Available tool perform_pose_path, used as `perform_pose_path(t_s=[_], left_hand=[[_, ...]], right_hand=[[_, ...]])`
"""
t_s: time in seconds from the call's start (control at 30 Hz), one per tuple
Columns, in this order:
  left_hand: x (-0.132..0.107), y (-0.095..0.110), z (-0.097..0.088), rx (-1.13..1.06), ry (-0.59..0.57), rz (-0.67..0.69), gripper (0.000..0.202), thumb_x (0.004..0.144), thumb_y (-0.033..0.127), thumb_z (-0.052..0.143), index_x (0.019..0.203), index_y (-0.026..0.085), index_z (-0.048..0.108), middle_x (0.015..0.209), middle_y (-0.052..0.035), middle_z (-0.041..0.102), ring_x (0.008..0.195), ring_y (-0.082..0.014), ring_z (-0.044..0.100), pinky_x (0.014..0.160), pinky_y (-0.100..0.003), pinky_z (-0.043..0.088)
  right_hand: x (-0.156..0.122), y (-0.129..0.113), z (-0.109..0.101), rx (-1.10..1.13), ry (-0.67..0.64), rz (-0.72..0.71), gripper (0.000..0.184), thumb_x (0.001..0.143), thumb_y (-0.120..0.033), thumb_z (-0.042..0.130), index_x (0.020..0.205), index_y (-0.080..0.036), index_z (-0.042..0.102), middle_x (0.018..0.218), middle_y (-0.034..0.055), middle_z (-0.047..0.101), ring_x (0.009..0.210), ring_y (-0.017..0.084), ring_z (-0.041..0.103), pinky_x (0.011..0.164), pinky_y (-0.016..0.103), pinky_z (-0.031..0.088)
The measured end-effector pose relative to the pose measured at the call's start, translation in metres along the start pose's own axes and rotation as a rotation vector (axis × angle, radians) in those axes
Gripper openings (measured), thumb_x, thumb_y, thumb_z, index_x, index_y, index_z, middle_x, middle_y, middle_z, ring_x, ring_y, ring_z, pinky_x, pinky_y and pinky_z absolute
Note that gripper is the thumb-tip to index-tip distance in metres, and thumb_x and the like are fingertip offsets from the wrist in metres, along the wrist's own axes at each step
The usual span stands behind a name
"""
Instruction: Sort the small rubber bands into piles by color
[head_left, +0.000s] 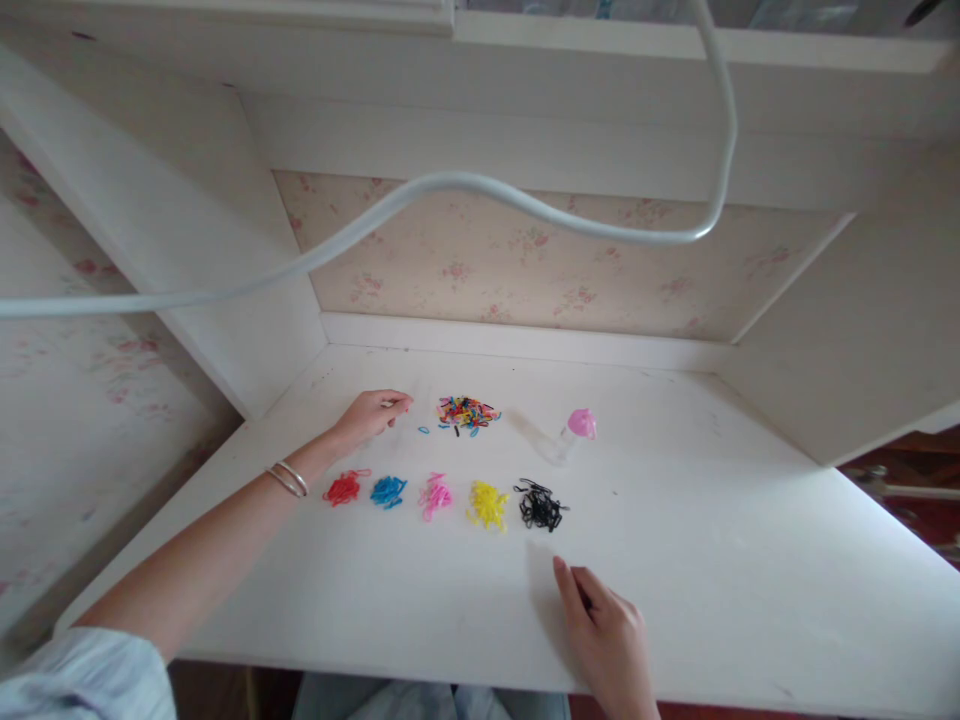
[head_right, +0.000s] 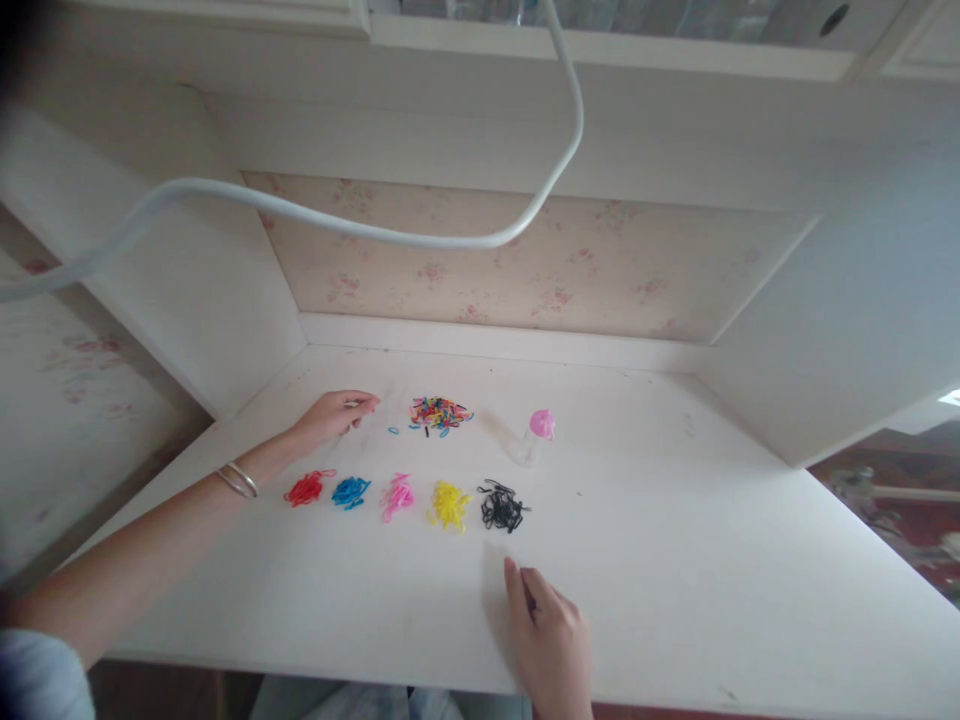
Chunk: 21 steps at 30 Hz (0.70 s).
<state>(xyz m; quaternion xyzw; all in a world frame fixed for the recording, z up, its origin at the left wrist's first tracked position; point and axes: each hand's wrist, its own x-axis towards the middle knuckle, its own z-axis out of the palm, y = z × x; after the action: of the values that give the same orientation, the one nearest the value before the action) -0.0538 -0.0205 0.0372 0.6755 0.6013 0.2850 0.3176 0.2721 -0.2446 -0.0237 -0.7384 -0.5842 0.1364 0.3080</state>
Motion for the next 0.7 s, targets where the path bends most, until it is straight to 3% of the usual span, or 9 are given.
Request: perform_pose_path(t_s=[0.2, 0.37, 0.47, 0.6, 0.7], left_hand=[[-0.042, -0.023, -0.035, 0.173, -0.052, 0.034, 0.024, 0.069, 0.042, 0.061, 0.079, 0.023, 0.074, 0.081, -0.0025, 0.071, 0.07, -0.0163, 0.06, 0.063, -0.021, 0.041], [-0.074, -0.04, -0.042, 0.267, -0.054, 0.032, 0.018, 0.068, 0.038, 0.061, 0.071, 0.025, 0.073, 0.082, -0.0027, 0.071, 0.076, -0.0182, 0.061, 0.069, -0.022, 0.04], [-0.087, -0.043, -0.042, 0.272, -0.027, 0.009, 0.024, 0.07, 0.042, 0.059, 0.078, 0.024, 0.073, 0.086, -0.0029, 0.071, 0.078, -0.0186, 0.062, 0.071, -0.023, 0.042], [-0.115, -0.046, -0.042, 0.209, 0.109, -0.086, 0.046, 0.08, 0.05, 0.043, 0.104, 0.019, 0.066, 0.092, -0.0054, 0.071, 0.067, -0.0169, 0.061, 0.063, -0.025, 0.045], [-0.148, -0.055, -0.036, 0.006, 0.292, -0.211, 0.051, 0.079, 0.055, 0.044, 0.109, 0.018, 0.062, 0.088, -0.0039, 0.07, 0.053, -0.0126, 0.056, 0.051, -0.023, 0.044]], right_hand=[[-0.002, 0.001, 0.0, -0.009, -0.027, -0.003, 0.051, 0.085, -0.06, 0.036, 0.057, -0.022, 0.057, 0.049, -0.0018, 0.056, 0.044, 0.009, 0.044, 0.048, 0.018, 0.032], [-0.003, 0.002, 0.001, -0.024, -0.055, 0.018, 0.048, 0.085, -0.06, 0.038, 0.061, -0.024, 0.06, 0.052, -0.0015, 0.059, 0.046, 0.01, 0.048, 0.049, 0.018, 0.033], [-0.003, 0.001, 0.0, -0.05, -0.078, 0.035, 0.048, 0.085, -0.06, 0.038, 0.062, -0.025, 0.061, 0.055, -0.0013, 0.061, 0.048, 0.01, 0.049, 0.049, 0.018, 0.033], [-0.001, -0.003, -0.004, -0.059, -0.132, 0.061, 0.048, 0.085, -0.059, 0.038, 0.064, -0.024, 0.063, 0.054, -0.0021, 0.06, 0.05, 0.01, 0.05, 0.05, 0.018, 0.034], [0.004, -0.016, -0.008, -0.004, -0.133, 0.058, 0.051, 0.085, -0.058, 0.037, 0.064, -0.021, 0.064, 0.052, -0.0017, 0.058, 0.049, 0.01, 0.05, 0.049, 0.017, 0.034]])
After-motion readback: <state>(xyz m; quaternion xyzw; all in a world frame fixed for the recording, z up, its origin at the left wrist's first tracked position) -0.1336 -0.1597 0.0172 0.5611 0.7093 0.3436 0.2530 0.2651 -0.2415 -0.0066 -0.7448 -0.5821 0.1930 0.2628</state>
